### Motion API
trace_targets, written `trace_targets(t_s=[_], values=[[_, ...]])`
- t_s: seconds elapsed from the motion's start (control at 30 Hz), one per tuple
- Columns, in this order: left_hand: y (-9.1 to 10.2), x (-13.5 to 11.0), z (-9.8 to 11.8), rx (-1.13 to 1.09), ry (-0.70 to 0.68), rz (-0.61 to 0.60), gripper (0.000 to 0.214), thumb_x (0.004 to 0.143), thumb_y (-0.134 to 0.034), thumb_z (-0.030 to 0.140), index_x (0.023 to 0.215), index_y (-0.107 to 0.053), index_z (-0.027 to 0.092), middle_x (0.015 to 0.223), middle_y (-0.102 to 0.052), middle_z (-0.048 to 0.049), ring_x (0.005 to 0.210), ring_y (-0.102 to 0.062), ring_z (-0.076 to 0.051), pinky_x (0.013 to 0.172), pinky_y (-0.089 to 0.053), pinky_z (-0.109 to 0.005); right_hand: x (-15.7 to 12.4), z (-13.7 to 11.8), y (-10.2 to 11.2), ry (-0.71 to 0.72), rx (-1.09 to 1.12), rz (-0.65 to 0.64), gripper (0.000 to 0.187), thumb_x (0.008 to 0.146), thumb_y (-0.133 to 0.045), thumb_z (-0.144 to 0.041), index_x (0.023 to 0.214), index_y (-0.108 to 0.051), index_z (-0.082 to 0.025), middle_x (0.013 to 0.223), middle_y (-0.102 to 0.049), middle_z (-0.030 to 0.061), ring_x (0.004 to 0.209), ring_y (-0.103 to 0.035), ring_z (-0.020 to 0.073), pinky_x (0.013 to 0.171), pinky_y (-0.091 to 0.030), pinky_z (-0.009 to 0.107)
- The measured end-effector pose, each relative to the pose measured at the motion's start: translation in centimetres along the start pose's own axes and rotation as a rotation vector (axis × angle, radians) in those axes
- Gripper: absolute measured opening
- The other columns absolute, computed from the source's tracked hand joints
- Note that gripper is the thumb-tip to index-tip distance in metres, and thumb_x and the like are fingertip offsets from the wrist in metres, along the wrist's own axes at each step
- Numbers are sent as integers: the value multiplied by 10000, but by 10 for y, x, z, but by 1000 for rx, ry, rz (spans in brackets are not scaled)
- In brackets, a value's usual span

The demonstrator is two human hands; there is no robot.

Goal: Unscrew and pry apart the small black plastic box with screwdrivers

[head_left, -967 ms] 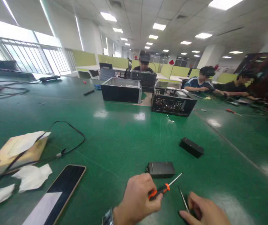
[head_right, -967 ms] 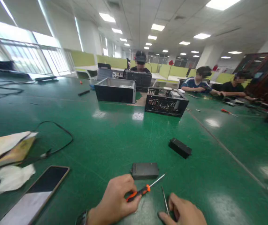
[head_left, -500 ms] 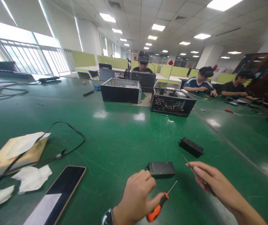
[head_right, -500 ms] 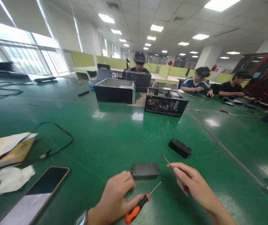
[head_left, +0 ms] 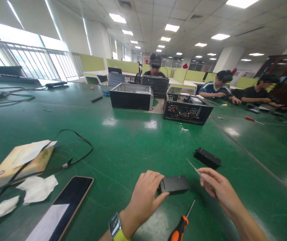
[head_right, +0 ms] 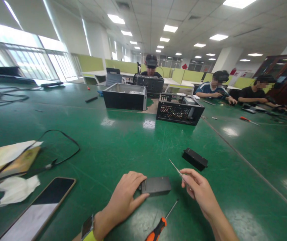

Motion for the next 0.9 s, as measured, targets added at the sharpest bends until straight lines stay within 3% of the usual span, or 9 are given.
trace_targets(t_s=[0.17, 0.23, 0.33, 0.47, 0.53, 0.6, 0.77, 0.83, 0.9], values=[[7, -1, 0, -33, 9, -5, 346, 829, -712, 249, 1143, -575, 201, 1116, -644, -80, 1023, -561, -279, 863, -453, -418, -20, -15, -12, 134, -168, -403, 215, 868, -585, -413, 903, -577, -201, 813, -651, 25, 659, -535, 139, 621, -443, 274], [7, -1, 0, -29, 16, -6, 347, 824, -711, 246, 1141, -578, 200, 1114, -644, -81, 1020, -561, -281, 861, -452, -421, -35, -22, -24, 212, -350, -494, 201, 838, -611, -405, 877, -595, -209, 897, -675, 47, 760, -576, 172, 702, -462, 298], [6, -1, 0, -29, 16, -17, 352, 820, -714, 247, 1141, -578, 198, 1113, -646, -79, 1016, -562, -282, 860, -450, -423, -54, -22, -47, 291, -702, -643, 284, 774, -707, -401, 1020, -672, -264, 1012, -703, 44, 908, -625, 225, 833, -448, 332], [7, -1, -1, -25, 13, -17, 350, 829, -705, 259, 1148, -576, 197, 1128, -640, -83, 1020, -558, -281, 866, -449, -424, -60, -12, -64, 347, -945, -719, 226, 775, -717, -459, 916, -733, -283, 875, -695, 22, 774, -644, 209, 709, -453, 301], [7, -1, -1, -21, 11, -9, 345, 832, -698, 258, 1150, -576, 198, 1132, -639, -85, 1022, -558, -281, 872, -447, -426, -54, -15, -57, 394, -851, -687, 200, 739, -756, -425, 826, -737, -247, 838, -669, 22, 700, -617, 173, 638, -441, 266], [6, -1, -1, -20, 7, -5, 342, 835, -693, 263, 1149, -576, 200, 1128, -640, -86, 1019, -559, -281, 872, -447, -426, -45, -26, -41, 437, -581, -589, 164, 724, -773, -358, 822, -723, -237, 850, -667, 23, 714, -615, 164, 629, -450, 253], [7, -1, 0, -34, 6, -2, 337, 826, -696, 257, 1137, -581, 195, 1109, -644, -82, 1004, -565, -278, 857, -451, -417, -14, -54, -2, 406, 204, 75, 326, 826, -669, -325, 1146, -612, -303, 844, -692, 21, 518, -582, 129, 436, -428, 232], [8, 0, 0, -47, 4, -1, 324, 820, -696, 256, 1117, -585, 192, 1085, -645, -77, 982, -567, -271, 848, -450, -410, -6, -55, -1, 377, 295, 236, 399, 841, -662, -310, 1229, -570, -297, 842, -693, 31, 481, -584, 125, 367, -375, 204], [8, 0, -1, -69, -4, -6, 308, 817, -695, 257, 1099, -589, 193, 1071, -646, -71, 969, -566, -263, 845, -446, -401, -1, -50, -5, 399, 287, 304, 407, 833, -684, -295, 1225, -578, -279, 857, -690, 41, 520, -624, 143, 345, -358, 193]])
Point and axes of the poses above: each hand's wrist, its own x-axis towards the middle knuckle, its own y-axis out of the back of the hand, z = x × y, the point moved 1 cm from there along x, towards the middle knuckle
